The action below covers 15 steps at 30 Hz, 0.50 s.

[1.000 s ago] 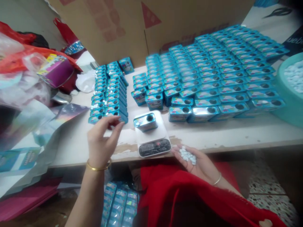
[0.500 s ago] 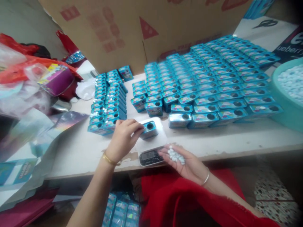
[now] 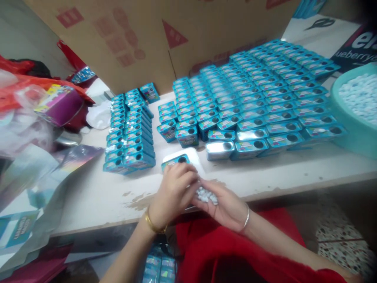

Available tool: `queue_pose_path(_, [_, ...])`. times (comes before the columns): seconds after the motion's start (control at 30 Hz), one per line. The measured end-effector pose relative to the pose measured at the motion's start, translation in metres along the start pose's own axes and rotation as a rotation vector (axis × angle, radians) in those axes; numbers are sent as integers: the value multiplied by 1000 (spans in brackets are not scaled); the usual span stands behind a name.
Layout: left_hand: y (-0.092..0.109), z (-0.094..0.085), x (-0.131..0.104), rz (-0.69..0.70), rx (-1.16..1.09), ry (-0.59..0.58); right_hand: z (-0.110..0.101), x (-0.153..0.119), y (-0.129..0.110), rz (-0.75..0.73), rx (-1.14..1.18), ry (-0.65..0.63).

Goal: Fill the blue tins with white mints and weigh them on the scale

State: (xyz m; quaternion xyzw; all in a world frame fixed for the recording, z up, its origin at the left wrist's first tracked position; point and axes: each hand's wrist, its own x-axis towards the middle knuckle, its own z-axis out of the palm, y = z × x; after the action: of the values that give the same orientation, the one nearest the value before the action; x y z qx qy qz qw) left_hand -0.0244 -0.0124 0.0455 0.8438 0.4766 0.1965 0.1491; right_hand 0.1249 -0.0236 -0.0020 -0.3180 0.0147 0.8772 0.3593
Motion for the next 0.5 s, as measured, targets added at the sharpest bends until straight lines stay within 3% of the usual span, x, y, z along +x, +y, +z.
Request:
queue_pose_path(0.27, [0,-4,0,9,88,113,14,3,-6,15,56,-12])
queue_pose_path(0.4, [-15,-10,3,-58,142,299,15,6,-10,53,-3,-91])
queue_pose_path(0.5, [-26,-13,5,-99,172,316,8,5,-11,61,-31,-78])
